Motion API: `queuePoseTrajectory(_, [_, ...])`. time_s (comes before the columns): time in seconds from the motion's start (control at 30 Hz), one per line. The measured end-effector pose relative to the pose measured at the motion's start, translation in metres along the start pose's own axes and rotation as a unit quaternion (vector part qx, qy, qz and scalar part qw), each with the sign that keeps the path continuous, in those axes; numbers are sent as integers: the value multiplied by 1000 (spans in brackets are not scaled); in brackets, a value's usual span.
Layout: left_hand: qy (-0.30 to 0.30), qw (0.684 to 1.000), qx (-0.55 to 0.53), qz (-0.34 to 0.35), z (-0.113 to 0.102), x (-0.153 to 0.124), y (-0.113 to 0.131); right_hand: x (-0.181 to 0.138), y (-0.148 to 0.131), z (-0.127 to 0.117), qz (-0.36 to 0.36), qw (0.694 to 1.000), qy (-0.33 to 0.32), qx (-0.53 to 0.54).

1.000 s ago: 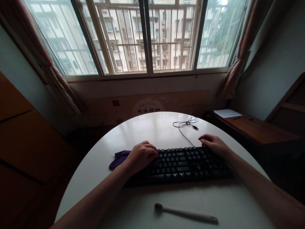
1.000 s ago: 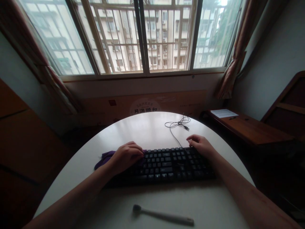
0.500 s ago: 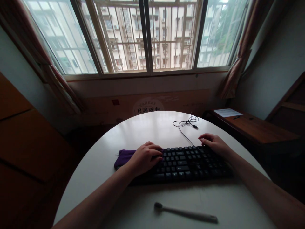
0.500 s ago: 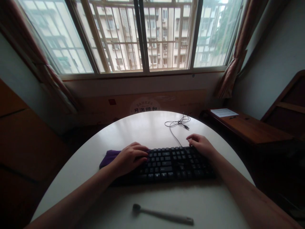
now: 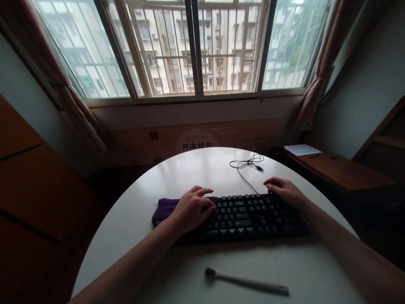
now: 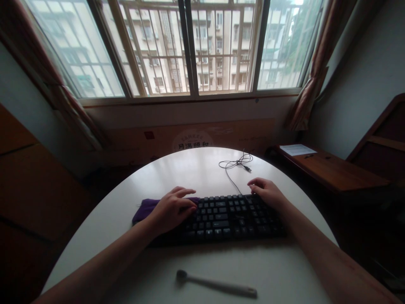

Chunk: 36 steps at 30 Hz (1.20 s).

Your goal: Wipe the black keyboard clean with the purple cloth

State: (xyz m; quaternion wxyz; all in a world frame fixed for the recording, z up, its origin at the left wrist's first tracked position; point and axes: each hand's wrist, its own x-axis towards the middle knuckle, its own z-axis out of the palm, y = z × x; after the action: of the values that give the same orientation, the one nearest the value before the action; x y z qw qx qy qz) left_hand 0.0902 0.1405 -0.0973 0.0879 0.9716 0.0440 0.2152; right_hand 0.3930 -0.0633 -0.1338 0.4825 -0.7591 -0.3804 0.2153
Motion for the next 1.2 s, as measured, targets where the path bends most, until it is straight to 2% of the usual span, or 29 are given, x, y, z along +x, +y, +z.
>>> queuePoseTrajectory(0.13, [10,1000,9,9,0,0,1,1,1,0,1,1000,2,-5])
queuePoseTrajectory(0.47, [0,998,-46,40,-6,1,2,0,0,0,-5,1000,7,-2])
queuePoseTrajectory(0.73, [7,999,40,12,-5,2,4,1,2,-1,2,1000,-4,-1])
queuePoseTrajectory(1.0, [-4,998,-38,47,-9,2,5,-1,-1,0,-1,1000,1,-1])
queuePoseTrajectory(1.2, [-9,999,23,21,-6,1,3,-1,-1,0,5,1000,-3,8])
